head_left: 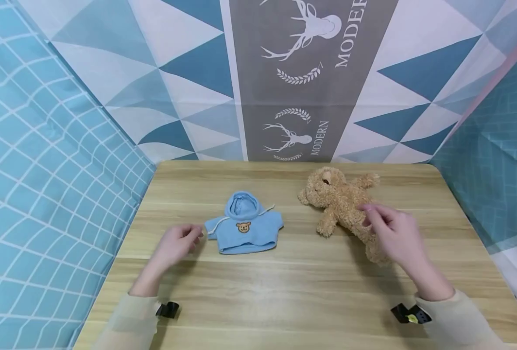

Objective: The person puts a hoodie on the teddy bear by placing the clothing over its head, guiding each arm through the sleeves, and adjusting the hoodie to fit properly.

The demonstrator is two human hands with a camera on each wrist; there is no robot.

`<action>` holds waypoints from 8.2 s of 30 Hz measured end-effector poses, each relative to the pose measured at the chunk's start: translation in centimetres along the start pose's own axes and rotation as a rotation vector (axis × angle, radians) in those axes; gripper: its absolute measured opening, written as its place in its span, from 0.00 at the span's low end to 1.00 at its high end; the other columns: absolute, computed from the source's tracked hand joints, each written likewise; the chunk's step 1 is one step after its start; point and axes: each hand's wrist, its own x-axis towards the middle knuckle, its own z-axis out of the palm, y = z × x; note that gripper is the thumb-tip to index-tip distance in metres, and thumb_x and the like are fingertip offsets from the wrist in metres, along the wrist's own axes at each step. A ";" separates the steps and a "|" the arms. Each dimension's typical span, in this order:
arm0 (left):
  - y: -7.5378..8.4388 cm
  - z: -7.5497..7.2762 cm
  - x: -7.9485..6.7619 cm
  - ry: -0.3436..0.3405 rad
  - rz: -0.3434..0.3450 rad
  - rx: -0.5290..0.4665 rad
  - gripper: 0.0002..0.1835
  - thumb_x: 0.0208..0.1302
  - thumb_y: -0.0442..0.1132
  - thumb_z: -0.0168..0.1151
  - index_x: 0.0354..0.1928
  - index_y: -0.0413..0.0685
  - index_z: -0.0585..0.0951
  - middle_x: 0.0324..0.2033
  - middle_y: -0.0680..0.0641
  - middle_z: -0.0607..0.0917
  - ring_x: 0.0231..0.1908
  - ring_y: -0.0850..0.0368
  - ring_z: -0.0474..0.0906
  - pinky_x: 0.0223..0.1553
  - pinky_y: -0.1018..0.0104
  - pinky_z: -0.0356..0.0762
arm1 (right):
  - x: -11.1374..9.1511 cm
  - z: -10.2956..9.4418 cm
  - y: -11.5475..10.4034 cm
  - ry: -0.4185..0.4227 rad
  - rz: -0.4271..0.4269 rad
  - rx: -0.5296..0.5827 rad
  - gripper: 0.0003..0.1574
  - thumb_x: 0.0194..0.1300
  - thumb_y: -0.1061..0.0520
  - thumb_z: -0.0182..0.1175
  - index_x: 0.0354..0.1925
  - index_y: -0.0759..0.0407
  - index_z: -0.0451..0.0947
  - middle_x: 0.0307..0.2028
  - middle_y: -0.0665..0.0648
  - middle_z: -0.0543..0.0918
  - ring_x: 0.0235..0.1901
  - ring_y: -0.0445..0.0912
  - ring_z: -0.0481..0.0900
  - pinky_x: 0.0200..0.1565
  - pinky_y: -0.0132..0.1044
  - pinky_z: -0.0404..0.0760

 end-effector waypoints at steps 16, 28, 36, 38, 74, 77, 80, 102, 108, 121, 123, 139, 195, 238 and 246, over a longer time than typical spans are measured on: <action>0.2 2.2 0.4 -0.081 -0.112 -0.136 0.23 0.84 0.53 0.54 0.40 0.40 0.83 0.33 0.43 0.86 0.29 0.49 0.85 0.28 0.58 0.81 | 0.3 9.0 -2.8 -0.388 0.111 0.213 0.19 0.84 0.50 0.55 0.56 0.58 0.88 0.35 0.54 0.90 0.35 0.50 0.88 0.37 0.38 0.84; 0.8 3.1 0.4 -0.211 -0.164 -0.095 0.30 0.83 0.58 0.53 0.32 0.39 0.85 0.24 0.42 0.85 0.19 0.50 0.84 0.23 0.59 0.83 | 1.5 13.1 -4.0 -0.578 0.163 0.176 0.23 0.83 0.45 0.55 0.40 0.57 0.90 0.29 0.56 0.86 0.25 0.45 0.76 0.33 0.41 0.76; 1.1 3.7 1.2 -0.216 -0.179 -0.041 0.28 0.83 0.56 0.55 0.29 0.42 0.84 0.21 0.43 0.85 0.15 0.51 0.82 0.19 0.61 0.80 | 2.5 16.0 -5.2 -0.633 0.239 0.047 0.38 0.81 0.32 0.52 0.24 0.55 0.83 0.18 0.52 0.79 0.19 0.45 0.70 0.29 0.40 0.70; 1.1 3.8 1.4 -0.211 -0.160 -0.018 0.28 0.82 0.55 0.56 0.27 0.42 0.83 0.20 0.44 0.84 0.15 0.51 0.81 0.19 0.61 0.80 | 2.8 16.4 -5.6 -0.630 0.245 0.003 0.40 0.81 0.30 0.51 0.23 0.55 0.83 0.17 0.51 0.76 0.18 0.45 0.68 0.27 0.40 0.69; 1.0 4.7 1.1 -0.196 -0.111 -0.117 0.12 0.75 0.40 0.66 0.34 0.41 0.78 0.22 0.45 0.84 0.21 0.54 0.81 0.24 0.64 0.79 | 3.0 18.1 -5.3 -0.610 0.172 -0.022 0.20 0.65 0.52 0.64 0.20 0.50 0.68 0.18 0.48 0.66 0.19 0.43 0.64 0.24 0.37 0.62; 1.1 5.1 1.2 -0.143 -0.121 -0.183 0.11 0.77 0.42 0.65 0.40 0.41 0.78 0.25 0.44 0.85 0.25 0.53 0.84 0.26 0.65 0.79 | 3.2 18.6 -4.3 -0.575 0.151 0.006 0.16 0.68 0.50 0.61 0.24 0.50 0.71 0.20 0.50 0.70 0.21 0.45 0.68 0.25 0.39 0.65; 1.3 5.7 1.2 -0.122 -0.115 -0.287 0.11 0.78 0.41 0.63 0.45 0.38 0.77 0.28 0.43 0.87 0.28 0.51 0.87 0.26 0.65 0.81 | 3.6 18.8 -3.8 -0.544 0.137 0.020 0.16 0.68 0.49 0.59 0.24 0.50 0.70 0.21 0.51 0.71 0.21 0.46 0.68 0.24 0.39 0.65; 6.8 12.8 2.1 0.147 -0.183 -0.984 0.26 0.74 0.33 0.65 0.70 0.35 0.70 0.28 0.46 0.88 0.26 0.60 0.84 0.26 0.69 0.78 | 10.6 10.9 -7.7 -0.453 0.017 -0.222 0.23 0.77 0.54 0.60 0.65 0.57 0.84 0.47 0.59 0.89 0.21 0.45 0.76 0.21 0.37 0.73; 9.9 15.4 3.0 0.240 -0.137 -1.142 0.19 0.75 0.32 0.65 0.63 0.38 0.75 0.25 0.51 0.86 0.22 0.62 0.81 0.27 0.71 0.77 | 12.3 8.4 -7.6 -0.345 -0.058 -0.233 0.20 0.78 0.56 0.61 0.63 0.57 0.85 0.41 0.59 0.90 0.26 0.48 0.79 0.28 0.43 0.77; 16.9 21.3 4.6 0.224 -0.096 -1.216 0.23 0.75 0.36 0.65 0.66 0.39 0.71 0.25 0.51 0.83 0.16 0.61 0.76 0.21 0.71 0.77 | 13.8 1.8 -1.7 -0.328 -0.007 -0.096 0.20 0.83 0.57 0.56 0.64 0.65 0.81 0.60 0.68 0.85 0.52 0.62 0.83 0.52 0.59 0.80; 17.8 22.4 4.9 0.222 -0.078 -1.206 0.23 0.75 0.36 0.66 0.65 0.40 0.72 0.28 0.50 0.84 0.16 0.61 0.76 0.21 0.70 0.77 | 13.9 0.9 -0.7 -0.330 0.008 -0.099 0.20 0.83 0.57 0.56 0.65 0.65 0.80 0.62 0.69 0.83 0.54 0.64 0.82 0.54 0.61 0.79; 20.0 27.8 6.7 0.167 -0.180 -1.076 0.18 0.73 0.39 0.67 0.57 0.36 0.77 0.44 0.46 0.81 0.41 0.56 0.77 0.46 0.63 0.79 | 14.2 -0.6 5.0 -0.482 0.010 -0.201 0.12 0.84 0.59 0.54 0.50 0.69 0.74 0.45 0.73 0.81 0.44 0.65 0.79 0.47 0.59 0.76; 16.9 24.5 8.0 0.103 -0.167 -0.907 0.20 0.74 0.47 0.66 0.52 0.35 0.84 0.46 0.45 0.84 0.47 0.53 0.77 0.57 0.56 0.75 | 12.0 0.9 3.4 -0.594 0.094 -0.196 0.14 0.85 0.55 0.53 0.41 0.63 0.66 0.43 0.66 0.82 0.29 0.51 0.74 0.35 0.48 0.73; 9.0 13.3 8.5 -0.078 -0.065 -0.687 0.25 0.71 0.56 0.71 0.54 0.40 0.86 0.53 0.45 0.85 0.56 0.48 0.76 0.65 0.49 0.70 | 3.5 11.9 2.6 -0.268 0.339 0.457 0.25 0.81 0.47 0.61 0.58 0.67 0.72 0.46 0.62 0.80 0.43 0.50 0.77 0.43 0.39 0.79; 8.8 13.4 8.4 0.081 -0.011 -0.806 0.30 0.63 0.37 0.80 0.58 0.38 0.71 0.49 0.42 0.79 0.46 0.53 0.76 0.47 0.66 0.80 | 3.3 11.6 2.0 -0.080 0.219 0.296 0.26 0.69 0.53 0.75 0.50 0.65 0.72 0.42 0.62 0.78 0.39 0.50 0.74 0.42 0.36 0.77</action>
